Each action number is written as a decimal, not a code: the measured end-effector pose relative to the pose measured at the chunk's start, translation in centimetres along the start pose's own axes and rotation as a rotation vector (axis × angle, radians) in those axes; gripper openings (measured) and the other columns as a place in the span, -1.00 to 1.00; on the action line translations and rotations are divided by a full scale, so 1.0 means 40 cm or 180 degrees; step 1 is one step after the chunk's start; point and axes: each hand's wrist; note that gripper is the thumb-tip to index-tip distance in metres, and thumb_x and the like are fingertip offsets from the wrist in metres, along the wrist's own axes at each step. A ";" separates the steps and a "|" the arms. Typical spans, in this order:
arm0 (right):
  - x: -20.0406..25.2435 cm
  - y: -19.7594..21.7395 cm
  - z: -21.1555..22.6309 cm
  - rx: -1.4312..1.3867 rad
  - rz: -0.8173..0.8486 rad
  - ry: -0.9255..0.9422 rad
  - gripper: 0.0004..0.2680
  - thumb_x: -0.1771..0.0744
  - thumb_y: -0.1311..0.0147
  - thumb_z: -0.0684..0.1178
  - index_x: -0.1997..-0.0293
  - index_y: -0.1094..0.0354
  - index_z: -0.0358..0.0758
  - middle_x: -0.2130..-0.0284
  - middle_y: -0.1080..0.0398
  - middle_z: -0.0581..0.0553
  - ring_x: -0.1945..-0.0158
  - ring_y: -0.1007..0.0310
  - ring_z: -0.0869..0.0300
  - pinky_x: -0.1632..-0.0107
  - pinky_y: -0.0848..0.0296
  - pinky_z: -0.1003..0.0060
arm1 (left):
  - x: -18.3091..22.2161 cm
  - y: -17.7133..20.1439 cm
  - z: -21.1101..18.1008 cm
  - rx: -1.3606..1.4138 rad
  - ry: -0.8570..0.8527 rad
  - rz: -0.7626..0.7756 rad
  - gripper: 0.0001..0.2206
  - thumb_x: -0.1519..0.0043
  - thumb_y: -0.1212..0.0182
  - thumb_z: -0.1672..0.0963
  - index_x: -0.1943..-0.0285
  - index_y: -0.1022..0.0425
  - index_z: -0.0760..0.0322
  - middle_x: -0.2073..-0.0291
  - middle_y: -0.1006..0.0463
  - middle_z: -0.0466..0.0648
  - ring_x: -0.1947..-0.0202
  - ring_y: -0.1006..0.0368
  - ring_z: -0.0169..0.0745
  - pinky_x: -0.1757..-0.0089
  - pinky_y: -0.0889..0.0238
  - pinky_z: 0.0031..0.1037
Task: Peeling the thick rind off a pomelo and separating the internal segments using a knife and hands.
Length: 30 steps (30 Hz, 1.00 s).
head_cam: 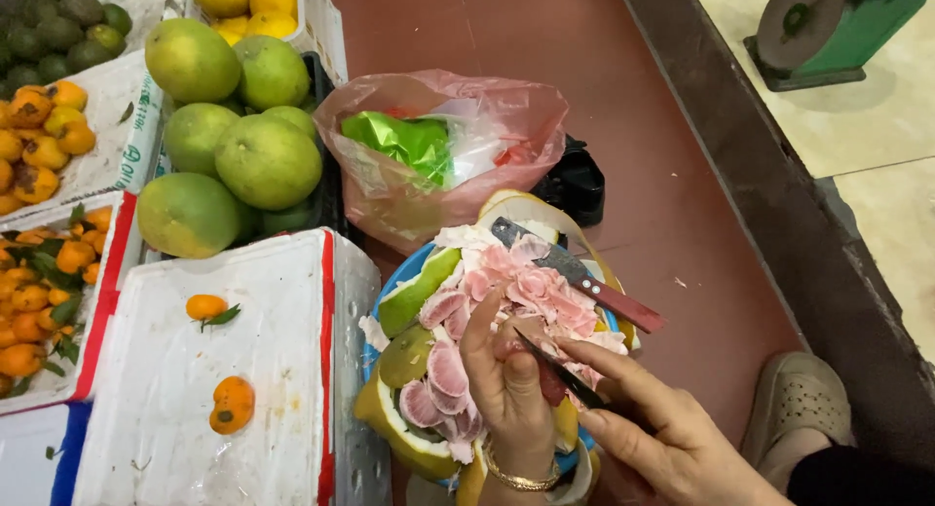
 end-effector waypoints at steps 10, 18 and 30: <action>0.018 -0.014 -0.014 -0.0386 0.0098 0.0033 -0.54 -0.33 -0.13 0.02 -0.46 -0.23 -0.08 -0.01 -0.42 0.02 0.03 -0.32 0.36 0.00 -0.31 0.43 | 0.037 0.031 0.048 0.0206 -0.0546 0.0068 -0.41 -0.41 -0.18 0.09 -0.55 0.00 0.35 0.50 -0.34 -0.11 0.49 -0.21 -0.37 0.38 -0.13 -0.52; 0.015 -0.031 0.029 -0.0371 -0.0023 -0.0006 -0.55 -0.32 -0.13 0.04 -0.43 -0.24 0.02 -0.09 -0.68 0.05 0.06 -0.54 0.43 0.11 -0.49 0.54 | 0.084 0.046 0.075 -0.0080 -0.0568 0.0104 -0.17 -0.42 -0.21 0.02 -0.66 0.45 -0.09 0.37 -0.48 0.30 0.38 -0.41 -0.07 0.24 -0.36 -0.25; 0.033 -0.040 0.031 -0.1469 0.0463 0.0642 -0.57 -0.40 -0.01 -0.09 -0.47 0.01 -0.30 -0.49 -0.09 -0.23 -0.52 -0.08 0.12 -0.43 -0.08 0.21 | 0.098 0.070 0.108 0.0278 -0.0793 0.0067 -0.18 -0.41 -0.18 0.14 -0.65 0.40 -0.35 -0.41 -0.20 0.41 -0.28 -0.25 0.08 -0.31 -0.09 0.14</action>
Point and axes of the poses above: each hand's wrist, its own x-axis away from the middle knuckle, its own y-axis out of the back of the hand, z = x × y
